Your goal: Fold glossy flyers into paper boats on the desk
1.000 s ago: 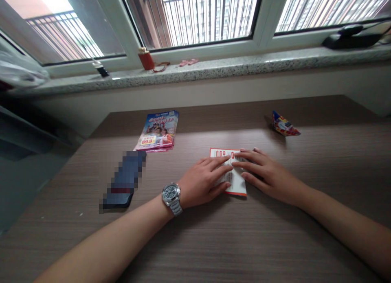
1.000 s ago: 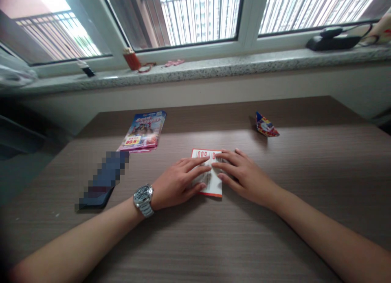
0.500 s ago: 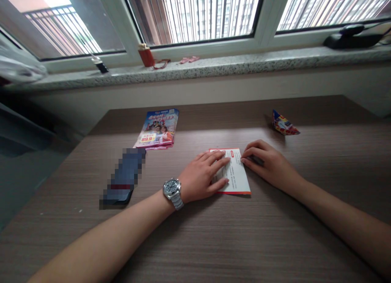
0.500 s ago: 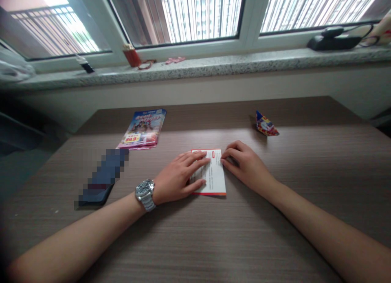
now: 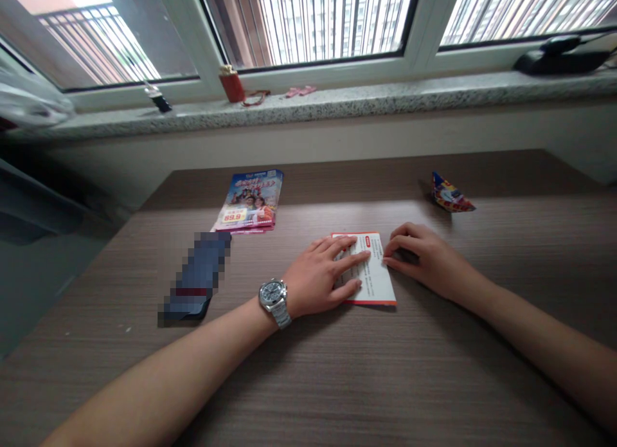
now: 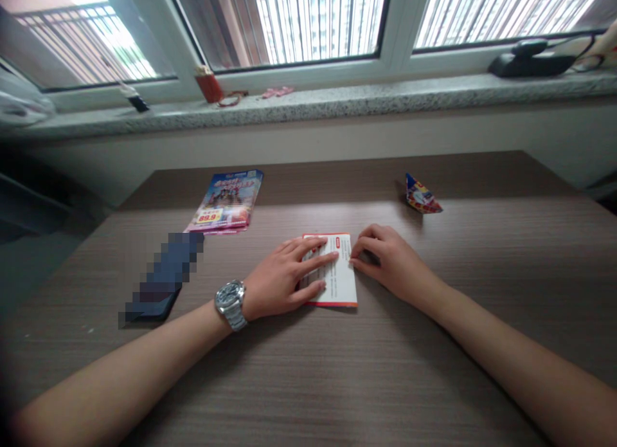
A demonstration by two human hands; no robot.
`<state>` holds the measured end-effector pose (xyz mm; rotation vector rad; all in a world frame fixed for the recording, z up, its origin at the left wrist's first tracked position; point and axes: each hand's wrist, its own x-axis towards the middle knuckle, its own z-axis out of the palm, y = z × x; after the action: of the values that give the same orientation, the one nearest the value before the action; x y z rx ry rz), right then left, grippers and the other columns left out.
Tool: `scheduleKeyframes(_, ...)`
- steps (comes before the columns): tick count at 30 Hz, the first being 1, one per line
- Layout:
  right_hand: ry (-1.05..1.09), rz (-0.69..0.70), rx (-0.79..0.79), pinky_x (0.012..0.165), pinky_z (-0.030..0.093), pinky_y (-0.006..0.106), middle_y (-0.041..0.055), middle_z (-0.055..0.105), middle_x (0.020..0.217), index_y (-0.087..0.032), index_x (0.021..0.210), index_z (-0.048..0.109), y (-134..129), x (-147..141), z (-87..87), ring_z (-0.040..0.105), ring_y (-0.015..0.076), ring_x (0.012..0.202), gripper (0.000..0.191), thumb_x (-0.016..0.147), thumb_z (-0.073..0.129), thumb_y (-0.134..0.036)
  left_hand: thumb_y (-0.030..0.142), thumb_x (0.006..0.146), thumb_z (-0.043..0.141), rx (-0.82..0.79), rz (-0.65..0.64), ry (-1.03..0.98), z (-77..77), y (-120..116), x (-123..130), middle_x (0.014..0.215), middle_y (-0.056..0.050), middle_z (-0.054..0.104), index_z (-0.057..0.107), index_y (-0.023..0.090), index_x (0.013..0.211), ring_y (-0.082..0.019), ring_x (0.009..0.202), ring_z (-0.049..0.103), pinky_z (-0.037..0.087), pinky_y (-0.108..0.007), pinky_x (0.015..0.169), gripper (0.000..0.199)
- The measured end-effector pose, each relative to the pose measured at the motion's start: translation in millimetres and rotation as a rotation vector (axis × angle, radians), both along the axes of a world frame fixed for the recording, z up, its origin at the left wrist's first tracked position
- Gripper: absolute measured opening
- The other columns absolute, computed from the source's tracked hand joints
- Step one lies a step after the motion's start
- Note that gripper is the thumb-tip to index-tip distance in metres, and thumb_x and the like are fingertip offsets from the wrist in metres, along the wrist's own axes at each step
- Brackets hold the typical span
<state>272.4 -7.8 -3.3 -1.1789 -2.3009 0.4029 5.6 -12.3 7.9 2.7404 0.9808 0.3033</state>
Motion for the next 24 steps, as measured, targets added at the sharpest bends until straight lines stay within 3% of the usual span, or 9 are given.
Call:
scheduleKeyframes(13,-0.058,0.292,-0.254,0.074,0.047,0.033,0.0049,0.064,0.089,-0.022,0.088,0.062,-15.3,6.7,13.4,0.057,0.0207,0.085,0.007,0.093,0.06,-0.025,0.049,0.097,0.048,-0.015,0.005,-0.014,-2.2,-0.2,-1.2,0.156,-0.005,0.037,0.042,0.033,0.148,-0.028,0.142,0.037,0.026,-0.048,0.121,0.054)
scheduleKeyframes(24,-0.115,0.467,-0.289,0.075,0.044,0.031,0.0019,0.063,0.084,-0.023,0.086,0.064,-32.7,5.5,21.2,0.057,0.0187,0.085,0.005,0.091,0.063,-0.024,0.048,0.097,0.048,-0.015,0.009,-0.02,-2.0,0.8,-2.7,0.157,-0.006,0.036,0.042,0.032,0.148,-0.028,0.142,0.036,0.03,-0.049,0.119,0.054)
